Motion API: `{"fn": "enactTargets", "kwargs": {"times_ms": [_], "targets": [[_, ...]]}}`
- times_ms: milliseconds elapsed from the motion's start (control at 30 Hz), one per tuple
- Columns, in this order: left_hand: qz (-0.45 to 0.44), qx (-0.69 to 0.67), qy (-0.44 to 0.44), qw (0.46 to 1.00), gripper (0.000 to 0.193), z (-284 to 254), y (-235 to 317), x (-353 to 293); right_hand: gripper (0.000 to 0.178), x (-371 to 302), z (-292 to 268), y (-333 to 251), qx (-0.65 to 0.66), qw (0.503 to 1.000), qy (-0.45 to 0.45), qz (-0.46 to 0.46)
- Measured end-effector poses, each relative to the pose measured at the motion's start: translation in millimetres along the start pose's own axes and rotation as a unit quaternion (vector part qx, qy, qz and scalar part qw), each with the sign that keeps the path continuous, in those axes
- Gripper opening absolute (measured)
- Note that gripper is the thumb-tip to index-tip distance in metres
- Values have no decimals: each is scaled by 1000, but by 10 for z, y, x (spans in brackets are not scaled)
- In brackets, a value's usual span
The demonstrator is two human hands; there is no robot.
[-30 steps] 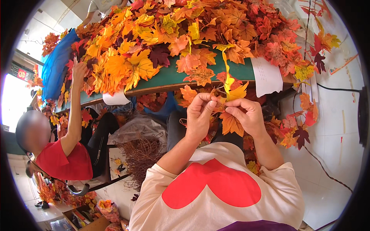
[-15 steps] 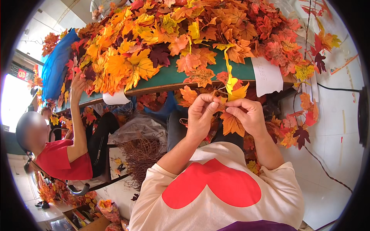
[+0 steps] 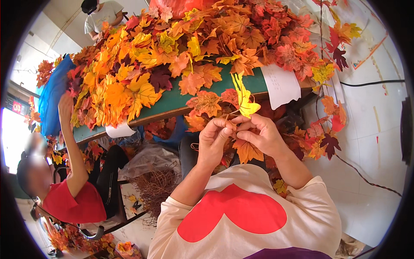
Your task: Manually assemble bundles of artificial autumn leaves by twisting their stems together.
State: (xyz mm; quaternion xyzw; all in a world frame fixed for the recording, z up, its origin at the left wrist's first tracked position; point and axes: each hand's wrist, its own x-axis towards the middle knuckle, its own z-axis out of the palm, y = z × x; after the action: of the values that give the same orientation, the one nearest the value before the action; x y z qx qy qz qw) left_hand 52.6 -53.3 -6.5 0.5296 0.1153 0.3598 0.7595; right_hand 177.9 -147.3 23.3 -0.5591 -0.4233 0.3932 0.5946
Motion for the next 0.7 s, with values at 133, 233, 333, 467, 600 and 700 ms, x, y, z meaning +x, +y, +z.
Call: {"fn": "enactTargets", "kwargs": {"times_ms": [133,233,333,467,600,700], "targets": [[-52,-75,-7,996,3,-6,-23,-7,26,-8,-7,47,65,997,-22,21],[-83,-111,-20,990,3,-8,-12,-27,29,-15,-8,24,118,992,-29,41],[-94,-132,-30,986,4,1,6,-34,30,-33,-13,-45,189,977,-51,83],[-47,-89,0,995,3,37,36,-39,27,-11,33,-16,163,985,-26,41],[3,-20,63,998,4,97,46,-50,23,-16,38,49,132,991,-8,17],[-20,38,44,998,8,8,50,-53,18,-55,107,60,100,995,29,-4]]}}
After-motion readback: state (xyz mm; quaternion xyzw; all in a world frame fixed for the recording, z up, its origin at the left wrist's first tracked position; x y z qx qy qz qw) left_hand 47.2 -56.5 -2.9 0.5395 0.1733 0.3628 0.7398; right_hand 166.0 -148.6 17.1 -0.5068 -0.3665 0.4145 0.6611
